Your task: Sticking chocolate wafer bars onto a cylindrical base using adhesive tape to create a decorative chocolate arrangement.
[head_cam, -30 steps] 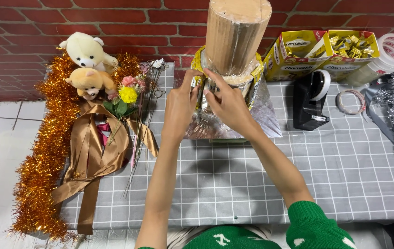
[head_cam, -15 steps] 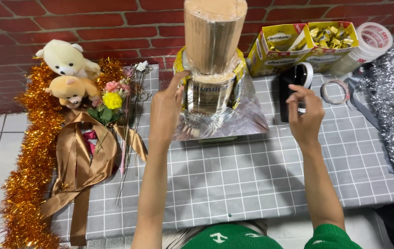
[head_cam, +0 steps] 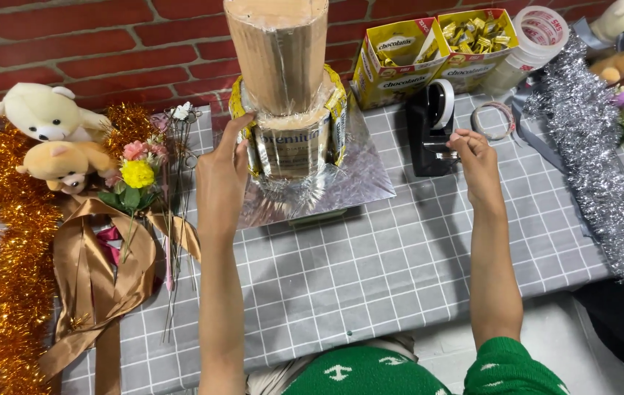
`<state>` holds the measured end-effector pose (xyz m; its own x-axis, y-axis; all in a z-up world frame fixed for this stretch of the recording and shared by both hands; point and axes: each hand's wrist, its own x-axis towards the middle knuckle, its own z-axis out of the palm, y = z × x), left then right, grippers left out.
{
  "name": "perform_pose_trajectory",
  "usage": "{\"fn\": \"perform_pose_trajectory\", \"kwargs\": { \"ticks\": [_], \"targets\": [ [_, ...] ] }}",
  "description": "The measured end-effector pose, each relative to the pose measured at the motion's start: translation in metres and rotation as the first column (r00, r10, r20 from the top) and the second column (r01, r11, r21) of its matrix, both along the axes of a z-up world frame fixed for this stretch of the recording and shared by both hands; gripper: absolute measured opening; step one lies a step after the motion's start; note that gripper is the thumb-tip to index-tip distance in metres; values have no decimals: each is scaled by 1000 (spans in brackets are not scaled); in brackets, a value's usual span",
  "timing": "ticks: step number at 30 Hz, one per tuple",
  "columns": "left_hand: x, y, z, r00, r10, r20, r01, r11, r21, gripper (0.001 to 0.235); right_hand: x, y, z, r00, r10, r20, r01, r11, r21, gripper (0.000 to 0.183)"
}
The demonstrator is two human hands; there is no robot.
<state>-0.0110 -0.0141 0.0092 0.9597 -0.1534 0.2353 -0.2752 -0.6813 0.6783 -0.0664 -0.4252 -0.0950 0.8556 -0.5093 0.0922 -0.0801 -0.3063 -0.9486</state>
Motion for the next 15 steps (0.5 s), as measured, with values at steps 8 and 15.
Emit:
{"fn": "perform_pose_trajectory", "kwargs": {
  "ticks": [8,15],
  "targets": [
    [-1,6,7,999,-50,17,50,999,-5,45,-31,16,3,998,0,61,-3,999,45,20],
    [1,7,4,998,-56,33,57,998,-9,47,-44,19,-5,999,-6,44,6,1000,-2,21]
  ]
}}
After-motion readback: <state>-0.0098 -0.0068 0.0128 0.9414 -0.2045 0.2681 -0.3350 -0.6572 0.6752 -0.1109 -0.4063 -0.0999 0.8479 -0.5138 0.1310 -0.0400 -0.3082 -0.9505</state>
